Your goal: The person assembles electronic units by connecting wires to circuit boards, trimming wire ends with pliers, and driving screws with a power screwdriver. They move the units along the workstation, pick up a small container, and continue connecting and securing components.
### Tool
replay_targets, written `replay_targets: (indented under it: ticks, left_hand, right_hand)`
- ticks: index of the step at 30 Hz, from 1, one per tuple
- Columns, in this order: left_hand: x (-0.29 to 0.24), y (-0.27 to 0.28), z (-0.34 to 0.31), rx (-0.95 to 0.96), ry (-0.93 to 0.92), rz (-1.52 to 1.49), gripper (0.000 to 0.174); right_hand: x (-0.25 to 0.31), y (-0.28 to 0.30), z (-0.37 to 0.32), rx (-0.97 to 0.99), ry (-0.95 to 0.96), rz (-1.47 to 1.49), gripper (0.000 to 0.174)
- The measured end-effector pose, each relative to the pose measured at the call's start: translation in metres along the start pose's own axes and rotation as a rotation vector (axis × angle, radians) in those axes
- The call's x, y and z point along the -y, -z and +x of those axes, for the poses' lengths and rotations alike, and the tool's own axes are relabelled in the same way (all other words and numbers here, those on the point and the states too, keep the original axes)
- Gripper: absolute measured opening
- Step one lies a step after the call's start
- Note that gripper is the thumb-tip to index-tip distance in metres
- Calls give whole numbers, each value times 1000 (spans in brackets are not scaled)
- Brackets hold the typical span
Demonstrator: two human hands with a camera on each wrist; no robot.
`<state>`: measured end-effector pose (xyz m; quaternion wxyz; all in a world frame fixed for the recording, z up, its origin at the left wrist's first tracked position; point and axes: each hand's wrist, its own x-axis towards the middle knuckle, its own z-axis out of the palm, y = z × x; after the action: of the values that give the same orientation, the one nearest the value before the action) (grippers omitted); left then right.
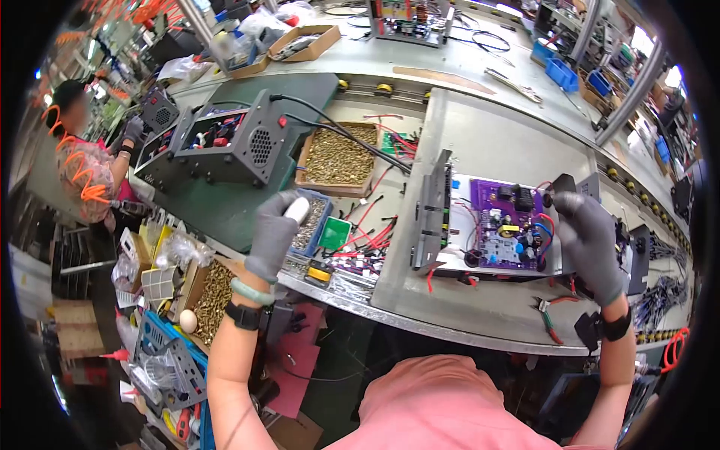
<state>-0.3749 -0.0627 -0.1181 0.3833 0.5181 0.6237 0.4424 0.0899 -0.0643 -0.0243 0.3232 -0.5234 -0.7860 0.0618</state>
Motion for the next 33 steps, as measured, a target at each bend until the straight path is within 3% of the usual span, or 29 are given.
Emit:
replay_targets:
  ticks: [2, 4, 7, 8, 11, 16, 19, 24, 26, 27, 31, 33]
  left_hand:
    - [30, -5, -1, 216, 107, 269, 28]
    - [54, -23, 2, 453, 47, 511, 33]
    - [70, -70, -12, 434, -165, 700, 34]
    - [73, -85, -13, 416, -227, 989, 32]
    - [55, -95, -6, 481, -130, 1031, 24]
    - [22, -50, 15, 286, -40, 673, 13]
    - [34, -27, 17, 223, -45, 514, 17]
    - [65, -35, 12, 222, -18, 449, 22]
    - [82, -48, 15, 138, 20, 597, 28]
    - [66, -56, 10, 124, 14, 729, 30]
    - [77, -94, 22, 329, 122, 1320, 24]
    - [66, -90, 29, 372, 122, 1271, 23]
  right_hand:
    - [1, -3, -8, -14, 287, -214, 16]
    - [1, -8, -11, -41, 223, -173, 14]
    - [-1, -11, -13, -78, 181, -137, 12]
    - [-2, -11, -12, -90, 203, -139, 11]
    - [-4, -11, -13, -99, 225, -130, 11]
    - [-7, -11, -14, -121, 246, -141, 11]
    - [-7, -10, -14, -124, 264, -138, 10]
    - [-5, -10, -16, -131, 247, -151, 10]
    - [-5, -11, -16, -141, 246, -156, 9]
    - [-5, -11, -16, -148, 247, -157, 9]
    - [-6, -13, -17, -170, 241, -148, 10]
    - [-7, -13, -17, -184, 247, -146, 10]
